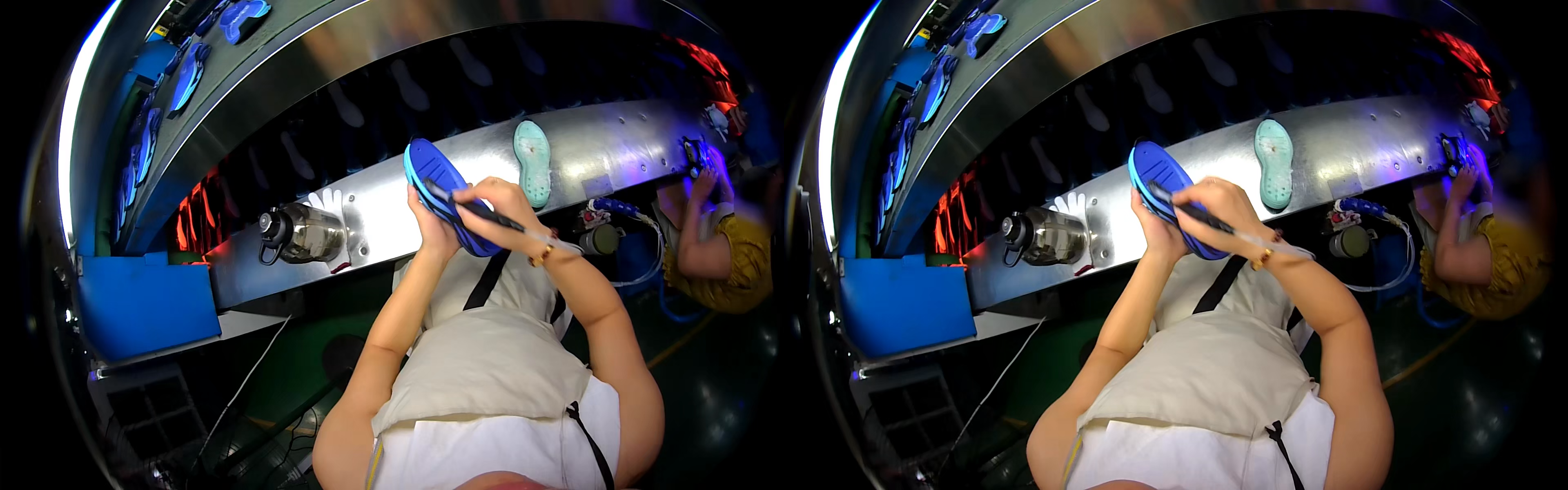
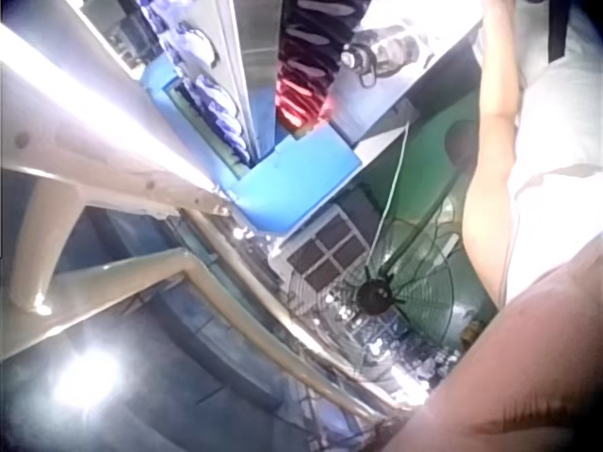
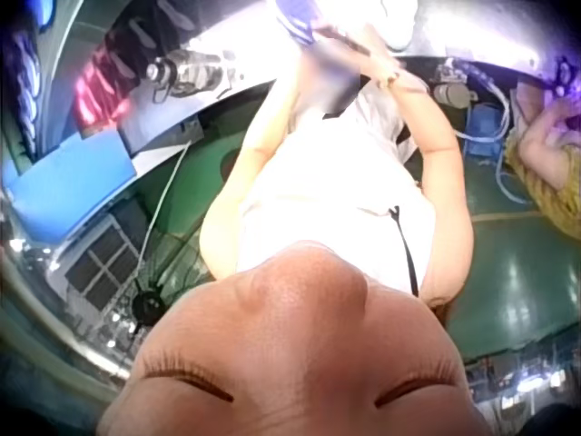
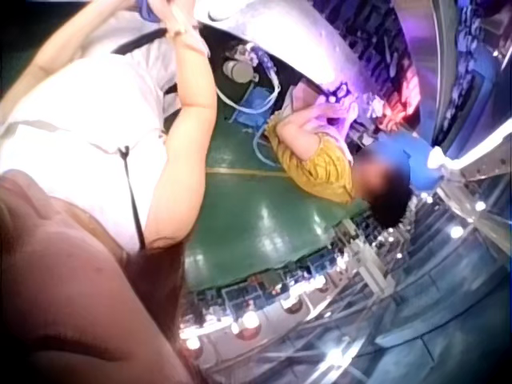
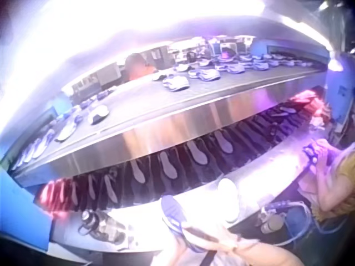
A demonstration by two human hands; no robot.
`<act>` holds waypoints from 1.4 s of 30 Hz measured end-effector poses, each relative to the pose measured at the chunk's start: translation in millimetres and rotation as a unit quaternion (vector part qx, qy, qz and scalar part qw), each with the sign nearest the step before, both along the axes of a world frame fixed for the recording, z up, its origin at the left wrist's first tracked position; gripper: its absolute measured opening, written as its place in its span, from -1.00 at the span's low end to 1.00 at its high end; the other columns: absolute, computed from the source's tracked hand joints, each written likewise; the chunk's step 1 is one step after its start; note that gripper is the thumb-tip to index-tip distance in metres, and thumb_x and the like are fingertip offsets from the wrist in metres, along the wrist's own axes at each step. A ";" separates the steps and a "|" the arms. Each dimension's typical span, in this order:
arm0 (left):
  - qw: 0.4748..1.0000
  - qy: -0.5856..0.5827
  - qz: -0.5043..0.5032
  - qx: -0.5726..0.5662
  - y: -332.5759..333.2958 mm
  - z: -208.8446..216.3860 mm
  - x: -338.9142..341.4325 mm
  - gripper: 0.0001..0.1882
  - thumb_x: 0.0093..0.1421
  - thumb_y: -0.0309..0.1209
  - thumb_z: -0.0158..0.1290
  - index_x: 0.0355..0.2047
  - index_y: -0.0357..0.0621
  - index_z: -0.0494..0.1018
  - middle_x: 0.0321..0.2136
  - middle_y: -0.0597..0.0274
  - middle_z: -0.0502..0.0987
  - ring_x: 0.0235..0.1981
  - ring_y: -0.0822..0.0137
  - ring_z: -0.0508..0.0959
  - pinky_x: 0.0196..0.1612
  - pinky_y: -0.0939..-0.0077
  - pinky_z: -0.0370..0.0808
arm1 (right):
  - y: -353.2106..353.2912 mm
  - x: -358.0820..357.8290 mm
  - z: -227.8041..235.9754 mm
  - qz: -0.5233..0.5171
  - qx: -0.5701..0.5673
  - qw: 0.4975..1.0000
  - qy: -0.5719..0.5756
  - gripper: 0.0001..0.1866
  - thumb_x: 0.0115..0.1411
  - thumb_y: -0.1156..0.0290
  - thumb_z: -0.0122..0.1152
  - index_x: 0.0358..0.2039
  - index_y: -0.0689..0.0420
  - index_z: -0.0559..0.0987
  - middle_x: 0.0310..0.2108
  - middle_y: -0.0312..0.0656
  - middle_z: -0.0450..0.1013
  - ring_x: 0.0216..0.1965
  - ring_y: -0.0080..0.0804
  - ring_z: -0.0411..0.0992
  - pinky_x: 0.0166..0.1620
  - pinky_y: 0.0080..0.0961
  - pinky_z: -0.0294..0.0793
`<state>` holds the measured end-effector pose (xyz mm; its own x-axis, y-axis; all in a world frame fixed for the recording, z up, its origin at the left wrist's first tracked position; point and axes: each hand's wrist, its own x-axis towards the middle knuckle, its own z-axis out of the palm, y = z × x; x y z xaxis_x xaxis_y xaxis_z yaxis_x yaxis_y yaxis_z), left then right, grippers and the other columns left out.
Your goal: The person takes blue shoe soles from a lower rack, applies a liquid substance to the interior of each sole using a brush, and then places the soles onto a moving upper conveyor belt.
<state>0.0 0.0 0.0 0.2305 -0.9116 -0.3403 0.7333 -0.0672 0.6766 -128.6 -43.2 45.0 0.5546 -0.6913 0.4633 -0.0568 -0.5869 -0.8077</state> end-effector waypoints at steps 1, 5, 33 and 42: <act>1.000 0.003 0.006 0.006 4.4 2.4 5.4 -0.17 0.04 0.31 -0.56 -0.06 -0.15 0.24 -0.24 -0.03 0.42 -0.18 0.13 0.42 -0.07 0.23 0.35 | 6.2 -7.9 -1.1 0.030 -0.017 0.999 0.013 -0.80 -0.16 0.40 0.14 -0.45 0.15 0.56 -0.52 -0.09 0.47 -0.47 -0.24 0.43 -0.33 -0.47 0.39; 0.997 0.069 -0.023 -0.020 11.8 -6.9 -8.2 -0.15 0.05 0.32 -0.56 -0.13 -0.23 0.29 -0.32 -0.02 0.45 -0.28 0.16 0.47 -0.17 0.28 0.41 | 8.8 -68.5 9.6 0.168 0.141 0.960 0.175 -0.81 -0.17 0.41 0.16 -0.48 0.19 0.57 -0.56 -0.16 0.48 -0.52 -0.44 0.43 -0.40 -0.58 0.38; 0.955 0.095 -0.023 -0.281 -2.4 49.3 2.8 0.04 -0.12 0.47 -0.69 -0.12 -0.24 0.27 -0.41 -0.12 0.44 -0.43 0.08 0.49 -0.34 0.26 0.47 | -14.7 -48.8 38.4 0.242 0.151 0.958 0.000 -0.79 -0.14 0.58 0.26 -0.39 0.19 0.58 -0.35 -0.14 0.50 -0.30 -0.45 0.45 -0.16 -0.57 0.41; 0.948 0.060 -0.006 -0.314 -2.9 60.6 16.1 -0.05 -0.07 0.43 -0.59 -0.10 -0.18 0.27 -0.35 -0.07 0.41 -0.39 0.10 0.42 -0.27 0.25 0.39 | -11.7 -57.4 33.0 0.256 0.132 0.957 -0.004 -0.77 -0.12 0.60 0.24 -0.36 0.20 0.56 -0.32 -0.15 0.48 -0.27 -0.39 0.43 -0.13 -0.53 0.39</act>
<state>16.1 -2.9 60.6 0.2128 -0.9456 0.2462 0.8095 0.3117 0.4975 -186.0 -55.0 78.1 0.8498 -0.4227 0.3148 0.1906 -0.3105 -0.9313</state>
